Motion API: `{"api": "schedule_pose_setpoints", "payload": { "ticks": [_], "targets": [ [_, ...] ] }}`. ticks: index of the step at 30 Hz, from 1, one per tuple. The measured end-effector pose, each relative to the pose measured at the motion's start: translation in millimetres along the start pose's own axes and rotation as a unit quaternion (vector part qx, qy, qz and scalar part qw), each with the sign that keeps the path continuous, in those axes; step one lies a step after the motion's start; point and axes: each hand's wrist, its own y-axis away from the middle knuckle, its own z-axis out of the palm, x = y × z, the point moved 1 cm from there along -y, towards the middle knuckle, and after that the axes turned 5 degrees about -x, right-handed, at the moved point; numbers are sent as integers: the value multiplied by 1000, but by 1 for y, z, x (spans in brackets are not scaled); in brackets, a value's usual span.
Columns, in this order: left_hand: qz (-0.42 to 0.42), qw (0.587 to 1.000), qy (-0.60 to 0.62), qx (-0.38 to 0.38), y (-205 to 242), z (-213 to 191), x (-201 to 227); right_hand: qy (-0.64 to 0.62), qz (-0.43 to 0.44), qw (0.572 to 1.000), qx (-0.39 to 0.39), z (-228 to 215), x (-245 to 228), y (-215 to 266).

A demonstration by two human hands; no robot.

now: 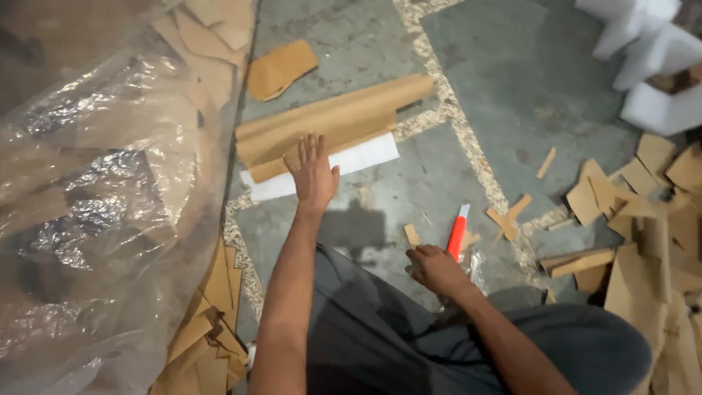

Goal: The person sits on the floor and uses a utility knife to cut and fold pieces of cardboard. They repeatedly cut strips from larger sheets, fold the cardboard, and place the finished pieces aside.

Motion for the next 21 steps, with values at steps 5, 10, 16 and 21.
{"api": "schedule_pose_setpoints", "payload": {
  "ticks": [5, 10, 16, 21],
  "targets": [
    [36, 999, -33, 14, -34, 13, -21, 10, 26, 999, 23, 3, 7, -13],
    [39, 999, -32, -21, -29, 37, -27, -6, 46, 999, 27, -5, 10, -21],
    [146, 981, -11, 125, 7, 38, -33, -16, 39, 999, 14, -12, 4, -21],
    [193, 958, 12, 212, 34, 9, -25, -22, 52, 998, 20, -16, 0, -15]
  ]
}}
